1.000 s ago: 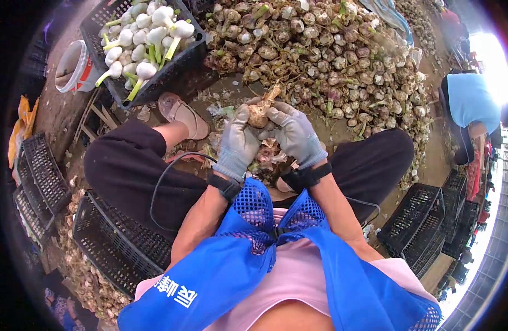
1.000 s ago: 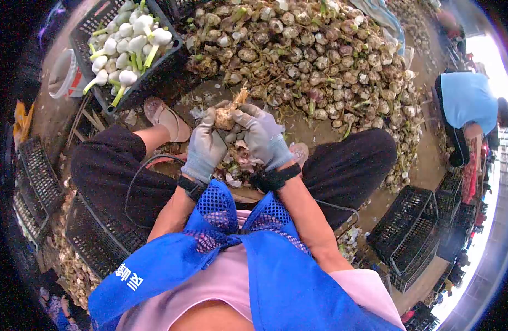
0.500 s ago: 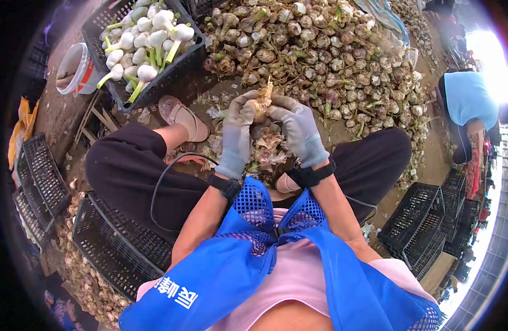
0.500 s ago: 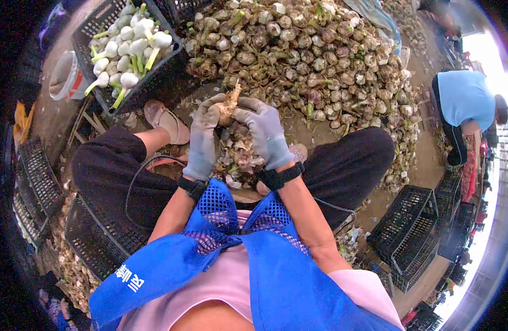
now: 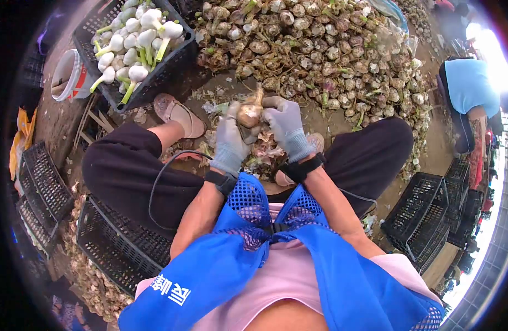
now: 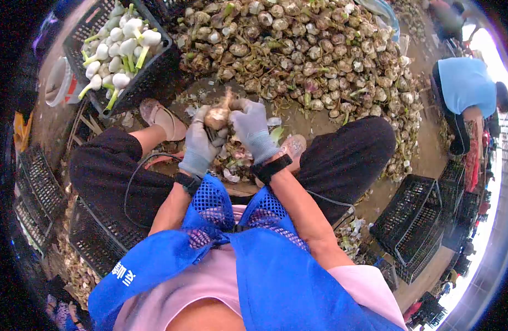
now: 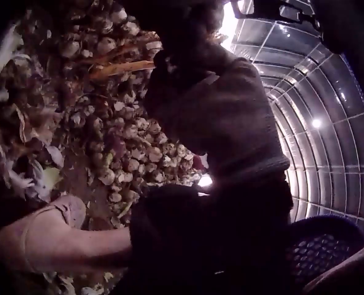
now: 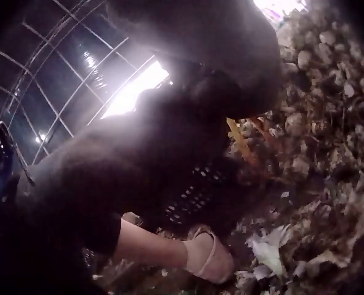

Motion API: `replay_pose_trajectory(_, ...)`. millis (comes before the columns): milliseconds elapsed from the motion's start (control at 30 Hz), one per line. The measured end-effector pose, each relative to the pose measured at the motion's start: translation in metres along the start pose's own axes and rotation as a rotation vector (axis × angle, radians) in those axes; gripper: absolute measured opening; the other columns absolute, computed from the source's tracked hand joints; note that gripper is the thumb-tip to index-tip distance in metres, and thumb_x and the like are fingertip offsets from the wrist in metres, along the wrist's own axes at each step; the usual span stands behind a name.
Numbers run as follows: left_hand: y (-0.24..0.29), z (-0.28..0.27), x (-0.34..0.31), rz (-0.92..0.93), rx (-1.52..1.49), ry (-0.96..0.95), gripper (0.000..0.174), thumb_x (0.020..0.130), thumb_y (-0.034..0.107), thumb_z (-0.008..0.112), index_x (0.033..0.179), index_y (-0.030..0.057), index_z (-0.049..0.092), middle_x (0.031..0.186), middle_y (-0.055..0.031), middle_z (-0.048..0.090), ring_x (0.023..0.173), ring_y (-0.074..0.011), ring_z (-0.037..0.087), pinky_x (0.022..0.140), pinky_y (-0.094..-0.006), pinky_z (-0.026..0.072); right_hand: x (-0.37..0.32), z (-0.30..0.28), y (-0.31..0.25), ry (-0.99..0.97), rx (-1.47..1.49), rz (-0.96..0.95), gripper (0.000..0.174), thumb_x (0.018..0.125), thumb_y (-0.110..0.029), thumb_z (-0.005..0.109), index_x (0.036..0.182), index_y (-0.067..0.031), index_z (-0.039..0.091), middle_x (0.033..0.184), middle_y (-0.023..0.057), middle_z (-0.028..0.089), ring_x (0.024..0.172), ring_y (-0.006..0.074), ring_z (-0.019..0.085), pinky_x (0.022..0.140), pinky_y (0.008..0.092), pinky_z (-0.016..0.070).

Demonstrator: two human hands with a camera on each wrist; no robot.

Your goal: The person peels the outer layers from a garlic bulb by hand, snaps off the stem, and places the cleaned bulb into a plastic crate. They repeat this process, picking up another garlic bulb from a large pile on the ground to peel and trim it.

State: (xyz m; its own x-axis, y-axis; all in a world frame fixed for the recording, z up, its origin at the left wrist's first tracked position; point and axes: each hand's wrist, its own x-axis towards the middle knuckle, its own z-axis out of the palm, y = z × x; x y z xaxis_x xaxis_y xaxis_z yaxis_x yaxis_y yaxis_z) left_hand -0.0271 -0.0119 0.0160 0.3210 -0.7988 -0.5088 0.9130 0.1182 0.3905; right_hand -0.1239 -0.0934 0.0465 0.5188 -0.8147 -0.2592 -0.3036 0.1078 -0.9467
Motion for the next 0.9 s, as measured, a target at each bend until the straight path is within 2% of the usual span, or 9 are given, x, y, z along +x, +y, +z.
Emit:
replay_pose_trajectory(33,0.009,0.003,-0.005,-0.131,-0.058,-0.001,0.037,0.092,0.037,0.041,0.098,0.0032,0.056,0.074,-0.0105,0.063,0.044,-0.0162,0.050,0.032,-0.0229,0.0354,-0.001,-0.004,0.006,0.004,0.003,0.002,0.025,0.073,-0.001,0.052,0.095,0.0056,0.062,0.078,0.0045,0.062,0.067,0.0087,0.054,0.061,0.0214,0.0440)
replay_pose_trajectory(200,0.019,0.011,-0.010,-0.142,-0.030,-0.172,0.041,0.093,0.036,0.037,0.105,0.0013,0.055,0.077,-0.0161,0.064,0.048,-0.0161,0.056,0.035,-0.0202,0.0376,0.004,-0.024,0.030,-0.115,0.300,0.085,0.027,0.075,-0.004,0.049,0.097,0.0029,0.063,0.081,0.0035,0.063,0.070,0.0105,0.056,0.061,0.0224,0.0449)
replay_pose_trajectory(400,0.024,0.026,-0.017,0.238,0.247,-0.016,0.033,0.093,0.030,0.042,0.108,0.0028,0.055,0.091,-0.0095,0.063,0.059,-0.0121,0.059,0.038,-0.0191,0.0408,-0.017,-0.022,-0.021,-0.123,0.130,0.072,0.022,0.079,-0.013,0.057,0.091,0.0036,0.064,0.080,0.0081,0.064,0.071,0.0110,0.058,0.065,0.0259,0.0470)
replay_pose_trajectory(467,0.020,0.024,-0.016,0.283,0.330,-0.068,0.030,0.093,0.025,0.045,0.110,0.0012,0.054,0.099,-0.0079,0.060,0.076,-0.0123,0.059,0.058,-0.0218,0.0491,-0.014,-0.013,-0.011,-0.091,-0.171,-0.339,0.025,0.077,-0.017,0.062,0.088,0.0055,0.064,0.079,0.0137,0.065,0.072,0.0132,0.059,0.065,0.0280,0.0473)
replay_pose_trajectory(533,0.014,0.020,-0.008,0.711,0.708,-0.157,0.030,0.092,0.022,0.047,0.112,0.0003,0.054,0.104,-0.0080,0.058,0.092,-0.0134,0.055,0.080,-0.0256,0.0453,-0.016,-0.004,-0.016,-0.034,-0.191,-0.233,0.028,0.075,-0.019,0.065,0.088,0.0056,0.064,0.079,0.0172,0.065,0.072,0.0146,0.061,0.065,0.0289,0.0472)
replay_pose_trajectory(567,0.013,0.016,-0.009,0.665,0.709,-0.152,0.030,0.092,0.022,0.049,0.112,0.0006,0.054,0.108,-0.0083,0.057,0.102,-0.0136,0.051,0.091,-0.0266,0.0377,-0.016,-0.003,-0.021,-0.022,-0.180,-0.144,0.028,0.073,-0.020,0.066,0.087,0.0054,0.064,0.076,0.0167,0.065,0.070,0.0144,0.060,0.063,0.0288,0.0468)
replay_pose_trajectory(700,0.010,0.018,-0.012,0.782,0.906,-0.104,0.029,0.092,0.022,0.049,0.111,0.0007,0.055,0.104,-0.0090,0.058,0.100,-0.0136,0.051,0.090,-0.0263,0.0379,-0.011,-0.010,-0.016,-0.079,-0.099,-0.021,0.025,0.070,-0.017,0.064,0.080,0.0053,0.064,0.068,0.0155,0.063,0.062,0.0139,0.058,0.059,0.0290,0.0453)
replay_pose_trajectory(800,0.006,0.016,-0.012,0.871,0.984,-0.098,0.029,0.092,0.025,0.048,0.107,0.0015,0.057,0.092,-0.0083,0.060,0.085,-0.0135,0.057,0.074,-0.0255,0.0472,-0.004,-0.007,0.007,-0.011,-0.058,-0.064,0.023,0.068,-0.016,0.061,0.077,0.0053,0.063,0.064,0.0161,0.061,0.058,0.0155,0.056,0.057,0.0305,0.0445)
replay_pose_trajectory(900,0.009,0.022,-0.016,0.225,0.338,0.099,0.034,0.093,0.035,0.042,0.097,0.0056,0.059,0.074,-0.0074,0.062,0.047,-0.0102,0.052,0.032,-0.0207,0.0386,0.001,-0.006,0.021,0.108,-0.303,-0.136,0.023,0.067,-0.015,0.060,0.080,0.0038,0.062,0.070,0.0177,0.061,0.064,0.0254,0.059,0.062,0.0330,0.0453)
